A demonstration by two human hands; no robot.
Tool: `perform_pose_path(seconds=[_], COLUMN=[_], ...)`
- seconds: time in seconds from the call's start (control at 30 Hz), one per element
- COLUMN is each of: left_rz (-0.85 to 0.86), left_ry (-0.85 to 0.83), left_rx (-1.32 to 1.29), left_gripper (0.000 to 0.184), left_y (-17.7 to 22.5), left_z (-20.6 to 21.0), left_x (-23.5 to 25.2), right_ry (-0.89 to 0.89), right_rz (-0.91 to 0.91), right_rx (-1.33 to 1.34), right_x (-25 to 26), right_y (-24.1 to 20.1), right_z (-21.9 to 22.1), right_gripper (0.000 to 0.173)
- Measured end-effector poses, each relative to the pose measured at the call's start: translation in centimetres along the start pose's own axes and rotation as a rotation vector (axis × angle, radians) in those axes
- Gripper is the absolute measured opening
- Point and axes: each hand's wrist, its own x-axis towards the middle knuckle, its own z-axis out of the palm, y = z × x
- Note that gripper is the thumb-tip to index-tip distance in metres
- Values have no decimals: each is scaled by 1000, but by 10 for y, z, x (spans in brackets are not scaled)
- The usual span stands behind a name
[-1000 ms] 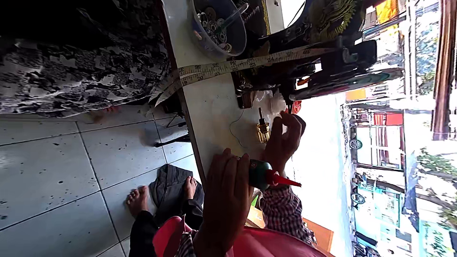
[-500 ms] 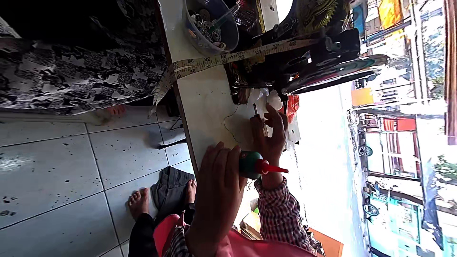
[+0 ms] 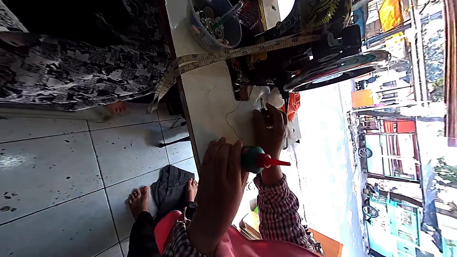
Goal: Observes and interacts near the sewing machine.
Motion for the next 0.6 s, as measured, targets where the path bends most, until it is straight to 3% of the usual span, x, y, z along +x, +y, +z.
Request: perform_pose_path(seconds=[0.33,0.6], left_rz=[-3,2], left_ry=[12,-15], left_rx=[-6,-9], left_gripper=[40,41], left_y=[0,-1], left_z=[1,-1], left_x=[0,1], right_ry=[-36,-65], right_rz=[77,254], right_rx=[-42,264], right_x=[8,19], right_y=[-8,-16], right_z=[-2,-4], right_gripper=[34,37])
